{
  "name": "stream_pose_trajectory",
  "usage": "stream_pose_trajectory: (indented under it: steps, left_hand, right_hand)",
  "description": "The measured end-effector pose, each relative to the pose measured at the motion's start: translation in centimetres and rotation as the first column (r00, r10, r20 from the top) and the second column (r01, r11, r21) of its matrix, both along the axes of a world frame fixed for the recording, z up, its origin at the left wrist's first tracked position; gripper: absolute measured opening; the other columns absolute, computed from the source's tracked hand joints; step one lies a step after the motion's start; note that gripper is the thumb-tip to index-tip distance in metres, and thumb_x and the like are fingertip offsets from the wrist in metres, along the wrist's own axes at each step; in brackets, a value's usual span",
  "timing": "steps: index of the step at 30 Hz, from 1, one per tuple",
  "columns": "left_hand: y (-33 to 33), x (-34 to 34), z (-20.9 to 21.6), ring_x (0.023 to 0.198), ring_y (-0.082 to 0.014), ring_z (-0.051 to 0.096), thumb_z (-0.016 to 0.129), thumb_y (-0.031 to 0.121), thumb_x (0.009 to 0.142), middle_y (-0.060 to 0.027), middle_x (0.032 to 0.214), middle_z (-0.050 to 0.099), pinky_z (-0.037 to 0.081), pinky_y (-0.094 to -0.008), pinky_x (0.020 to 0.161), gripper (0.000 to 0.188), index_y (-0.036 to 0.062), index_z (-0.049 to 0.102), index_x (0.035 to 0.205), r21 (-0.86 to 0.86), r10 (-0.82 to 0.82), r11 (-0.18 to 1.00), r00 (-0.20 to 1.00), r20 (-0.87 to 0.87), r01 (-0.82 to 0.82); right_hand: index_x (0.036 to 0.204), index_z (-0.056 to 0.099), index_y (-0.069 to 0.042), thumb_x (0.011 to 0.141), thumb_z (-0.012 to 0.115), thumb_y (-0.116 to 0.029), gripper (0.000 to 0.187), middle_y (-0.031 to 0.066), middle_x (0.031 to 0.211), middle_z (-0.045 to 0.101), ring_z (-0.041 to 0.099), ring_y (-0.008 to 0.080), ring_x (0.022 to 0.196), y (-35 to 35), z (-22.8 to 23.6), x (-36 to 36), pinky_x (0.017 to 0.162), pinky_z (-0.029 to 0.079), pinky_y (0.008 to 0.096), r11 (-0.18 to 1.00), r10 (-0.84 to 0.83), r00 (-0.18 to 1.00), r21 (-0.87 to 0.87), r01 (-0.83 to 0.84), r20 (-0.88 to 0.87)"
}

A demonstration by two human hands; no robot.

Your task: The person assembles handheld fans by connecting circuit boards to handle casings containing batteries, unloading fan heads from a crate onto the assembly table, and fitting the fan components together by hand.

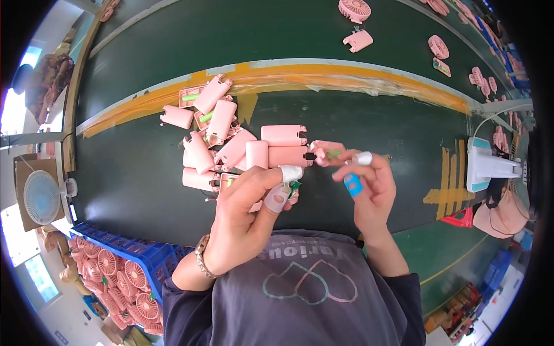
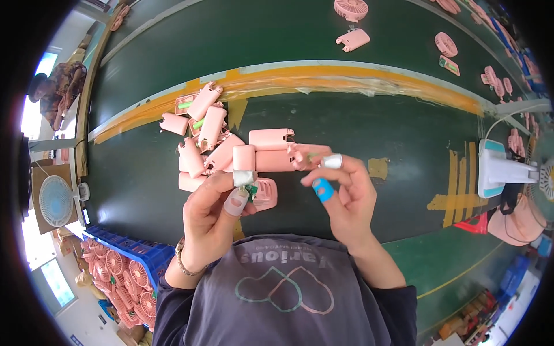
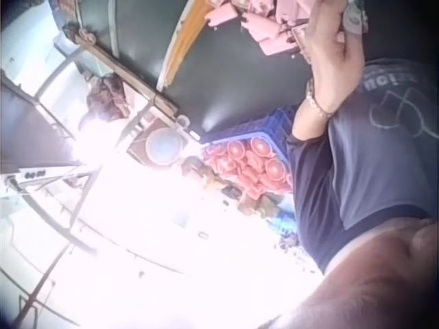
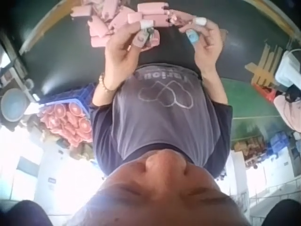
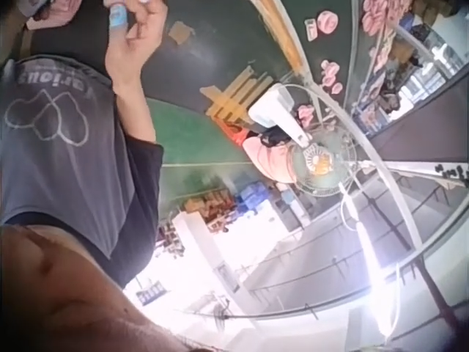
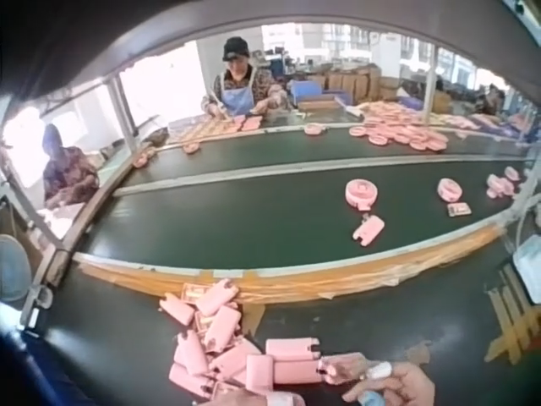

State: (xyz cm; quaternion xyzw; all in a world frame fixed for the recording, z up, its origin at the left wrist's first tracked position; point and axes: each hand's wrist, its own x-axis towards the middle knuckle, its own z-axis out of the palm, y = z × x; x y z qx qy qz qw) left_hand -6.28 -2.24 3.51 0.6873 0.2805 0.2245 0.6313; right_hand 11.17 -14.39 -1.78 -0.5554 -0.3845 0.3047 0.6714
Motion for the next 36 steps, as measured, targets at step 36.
stream_pose_trajectory:
  steps: [36]
  left_hand:
    - [-1.7,0.8,2.3,0.068,-0.022,0.061,0.063,-0.008,0.075,-0.0113,0.09,0.057,0.051,-0.0307,0.058,0.031,0.0056,0.066,0.103,0.346,-0.28,0.914,0.948,0.153,0.213]
  right_hand:
    - [0.126,0.033,-0.004,0.077,0.057,-0.002,0.055,0.012,0.066,0.06,0.053,0.0178,0.062,-0.7,4.2,-1.8,0.065,0.04,0.0296,0.873,0.48,0.582,0.423,-0.242,-0.657]
